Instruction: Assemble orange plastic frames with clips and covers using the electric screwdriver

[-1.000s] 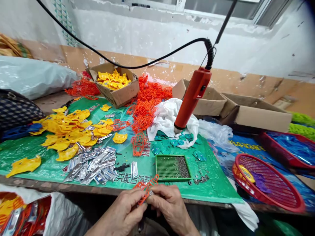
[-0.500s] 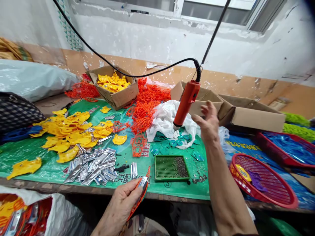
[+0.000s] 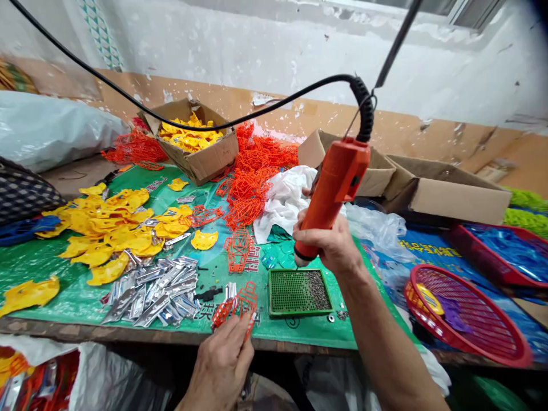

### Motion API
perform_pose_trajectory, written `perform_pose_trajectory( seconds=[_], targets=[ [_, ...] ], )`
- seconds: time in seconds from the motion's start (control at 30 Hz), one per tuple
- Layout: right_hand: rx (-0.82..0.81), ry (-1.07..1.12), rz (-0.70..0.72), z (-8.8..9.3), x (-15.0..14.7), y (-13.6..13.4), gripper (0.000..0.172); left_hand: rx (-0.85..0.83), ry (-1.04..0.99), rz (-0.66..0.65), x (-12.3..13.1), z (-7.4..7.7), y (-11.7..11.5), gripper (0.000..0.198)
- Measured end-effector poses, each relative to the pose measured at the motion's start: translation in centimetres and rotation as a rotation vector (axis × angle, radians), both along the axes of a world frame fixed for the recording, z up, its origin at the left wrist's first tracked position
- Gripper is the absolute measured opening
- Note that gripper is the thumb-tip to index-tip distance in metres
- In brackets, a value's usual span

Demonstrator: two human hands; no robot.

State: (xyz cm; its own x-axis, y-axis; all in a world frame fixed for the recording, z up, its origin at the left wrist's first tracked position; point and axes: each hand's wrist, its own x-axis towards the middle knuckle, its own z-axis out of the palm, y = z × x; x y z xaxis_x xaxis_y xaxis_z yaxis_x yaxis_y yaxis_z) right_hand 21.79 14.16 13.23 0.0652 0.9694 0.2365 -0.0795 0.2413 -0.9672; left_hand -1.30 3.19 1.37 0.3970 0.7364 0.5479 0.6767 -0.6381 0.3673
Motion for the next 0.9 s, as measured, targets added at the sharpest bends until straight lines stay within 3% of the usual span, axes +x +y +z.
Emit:
perform_pose_trajectory(
  seconds=[0.1, 0.27, 0.47, 0.63, 0.73, 0.9],
  targets=[
    [-0.01, -0.026, -0.131, -1.8, -1.1, -1.0, 0.021, -0.106, 0.099, -0.004, 0.1, -0.3, 0.0, 0.034],
    [-0.016, 0.03, -0.241, -4.3, -1.9, -1.4, 0.024, -0.314, 0.099, 0.002, 0.2, 0.8, 0.5, 0.035],
    [-0.023, 0.003, -0.301, -4.7, -2.3, -1.6, 0.017, -0.39, 0.034, 0.009, 0.4, 0.9, 1.0, 0.04],
    [-0.001, -0.023, -0.359, -4.4, -1.5, -1.9, 0.017, -0.405, -0.191, 0.061, 0.0, 0.8, 0.9, 0.033],
    [0.008, -0.008, -0.406, -4.4, -0.6, -2.1, 0.021, -0.593, -0.377, 0.091, -0.2, 1.4, 0.6, 0.028],
    [-0.027, -0.048, -0.434, -4.6, 0.1, -2.5, 0.018, -1.054, -0.613, -0.018, 0.3, 2.6, 0.0, 0.033]
  ],
)
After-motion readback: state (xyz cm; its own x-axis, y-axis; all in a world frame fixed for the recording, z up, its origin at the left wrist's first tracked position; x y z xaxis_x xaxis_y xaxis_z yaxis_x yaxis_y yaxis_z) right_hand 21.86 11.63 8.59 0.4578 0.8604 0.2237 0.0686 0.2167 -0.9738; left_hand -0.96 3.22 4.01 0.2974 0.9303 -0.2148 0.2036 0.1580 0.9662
